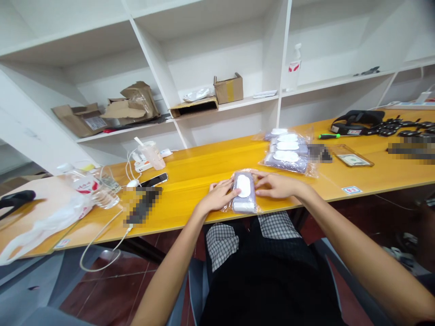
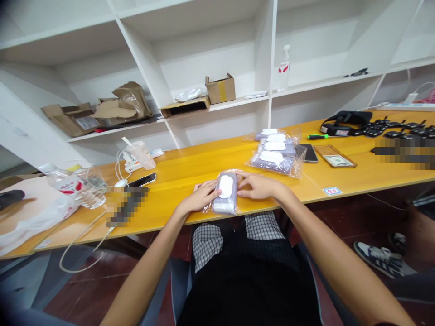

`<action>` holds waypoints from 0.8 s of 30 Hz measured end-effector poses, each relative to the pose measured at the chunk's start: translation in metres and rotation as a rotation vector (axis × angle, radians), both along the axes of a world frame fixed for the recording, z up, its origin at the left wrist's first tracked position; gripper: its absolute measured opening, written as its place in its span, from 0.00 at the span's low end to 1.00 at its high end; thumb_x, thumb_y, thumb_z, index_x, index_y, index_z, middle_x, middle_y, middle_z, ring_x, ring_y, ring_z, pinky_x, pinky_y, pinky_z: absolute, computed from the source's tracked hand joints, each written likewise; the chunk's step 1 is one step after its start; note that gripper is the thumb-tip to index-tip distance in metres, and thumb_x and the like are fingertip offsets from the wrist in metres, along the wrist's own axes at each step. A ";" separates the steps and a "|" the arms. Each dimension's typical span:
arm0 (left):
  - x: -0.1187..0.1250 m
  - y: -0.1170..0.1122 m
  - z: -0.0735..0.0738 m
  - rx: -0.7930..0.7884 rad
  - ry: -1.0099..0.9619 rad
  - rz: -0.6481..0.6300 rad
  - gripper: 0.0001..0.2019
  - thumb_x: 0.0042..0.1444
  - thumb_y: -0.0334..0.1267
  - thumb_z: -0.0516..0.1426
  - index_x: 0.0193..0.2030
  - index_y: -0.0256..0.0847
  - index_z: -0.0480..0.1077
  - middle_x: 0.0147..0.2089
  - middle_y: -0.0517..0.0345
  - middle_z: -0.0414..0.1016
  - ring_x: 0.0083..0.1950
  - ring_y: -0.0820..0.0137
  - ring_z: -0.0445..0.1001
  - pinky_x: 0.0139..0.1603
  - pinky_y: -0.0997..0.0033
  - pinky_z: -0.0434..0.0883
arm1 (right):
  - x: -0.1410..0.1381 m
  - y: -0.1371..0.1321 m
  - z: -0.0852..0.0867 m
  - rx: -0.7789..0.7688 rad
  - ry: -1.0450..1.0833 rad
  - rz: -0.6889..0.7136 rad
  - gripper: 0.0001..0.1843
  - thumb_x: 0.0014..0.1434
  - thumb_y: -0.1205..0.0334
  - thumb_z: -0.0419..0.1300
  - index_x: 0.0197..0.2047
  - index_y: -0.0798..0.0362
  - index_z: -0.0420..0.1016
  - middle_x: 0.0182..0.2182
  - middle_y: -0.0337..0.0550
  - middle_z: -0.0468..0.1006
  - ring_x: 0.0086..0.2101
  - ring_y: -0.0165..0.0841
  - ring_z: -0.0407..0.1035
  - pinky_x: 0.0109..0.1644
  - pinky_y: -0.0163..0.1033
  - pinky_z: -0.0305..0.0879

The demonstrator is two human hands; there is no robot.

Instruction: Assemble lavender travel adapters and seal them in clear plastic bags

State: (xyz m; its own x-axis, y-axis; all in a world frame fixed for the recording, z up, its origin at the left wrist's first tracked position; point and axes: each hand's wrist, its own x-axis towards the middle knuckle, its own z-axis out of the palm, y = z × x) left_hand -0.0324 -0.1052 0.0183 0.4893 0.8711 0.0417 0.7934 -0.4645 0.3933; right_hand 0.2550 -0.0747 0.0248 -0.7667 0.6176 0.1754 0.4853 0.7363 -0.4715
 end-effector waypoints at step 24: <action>-0.145 0.010 0.013 0.085 0.050 0.371 0.29 0.65 0.60 0.52 0.62 0.42 0.73 0.68 0.45 0.73 0.69 0.51 0.70 0.74 0.47 0.61 | -0.003 0.006 -0.008 0.019 -0.048 -0.064 0.23 0.62 0.42 0.64 0.57 0.39 0.83 0.70 0.39 0.68 0.67 0.55 0.63 0.68 0.62 0.64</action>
